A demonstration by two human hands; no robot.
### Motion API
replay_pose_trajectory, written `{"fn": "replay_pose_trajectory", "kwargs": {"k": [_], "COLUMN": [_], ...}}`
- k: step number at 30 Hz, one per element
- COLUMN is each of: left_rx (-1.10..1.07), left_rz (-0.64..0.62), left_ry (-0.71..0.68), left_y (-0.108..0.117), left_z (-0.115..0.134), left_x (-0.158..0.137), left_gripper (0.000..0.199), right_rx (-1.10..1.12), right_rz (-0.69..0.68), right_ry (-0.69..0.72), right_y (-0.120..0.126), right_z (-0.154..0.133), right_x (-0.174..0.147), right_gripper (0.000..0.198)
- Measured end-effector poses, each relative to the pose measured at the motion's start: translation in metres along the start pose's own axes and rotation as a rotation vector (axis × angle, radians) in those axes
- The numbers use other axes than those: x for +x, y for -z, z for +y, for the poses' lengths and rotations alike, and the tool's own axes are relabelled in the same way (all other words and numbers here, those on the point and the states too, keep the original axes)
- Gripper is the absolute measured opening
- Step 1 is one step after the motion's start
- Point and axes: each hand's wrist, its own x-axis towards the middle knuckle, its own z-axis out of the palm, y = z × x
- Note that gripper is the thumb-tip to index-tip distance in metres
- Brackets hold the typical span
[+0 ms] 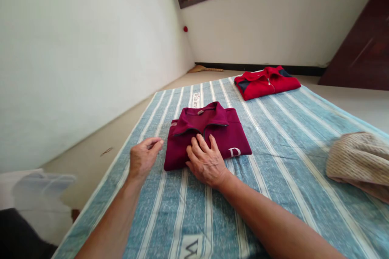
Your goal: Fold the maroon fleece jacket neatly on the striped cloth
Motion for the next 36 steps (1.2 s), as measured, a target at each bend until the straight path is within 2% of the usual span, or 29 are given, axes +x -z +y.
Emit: {"fn": "replay_pose_trajectory", "kwargs": {"k": [6,13,28,36], "left_rx": [0.008,0.229,0.597,0.708], "left_rz": [-0.105,-0.141,-0.202,-0.259], "left_ry": [-0.141,-0.342,-0.5,-0.505], "left_y": [-0.002,-0.006,-0.012,-0.014], "left_z": [0.013,0.017,0.025,0.028], "left_x": [-0.022,-0.03,-0.037,-0.036], "left_gripper": [0.013,0.013,0.024,0.025], "right_rx": [-0.012,-0.02,-0.023,-0.021], "right_rz": [0.028,0.033,0.023,0.043], "right_ry": [0.0,-0.004,-0.01,-0.009], "right_y": [-0.001,-0.002,-0.003,-0.005], "right_z": [-0.002,-0.002,-0.003,-0.002], "right_x": [-0.002,-0.004,-0.003,-0.005], "right_gripper": [0.036,0.035,0.035,0.036]}}
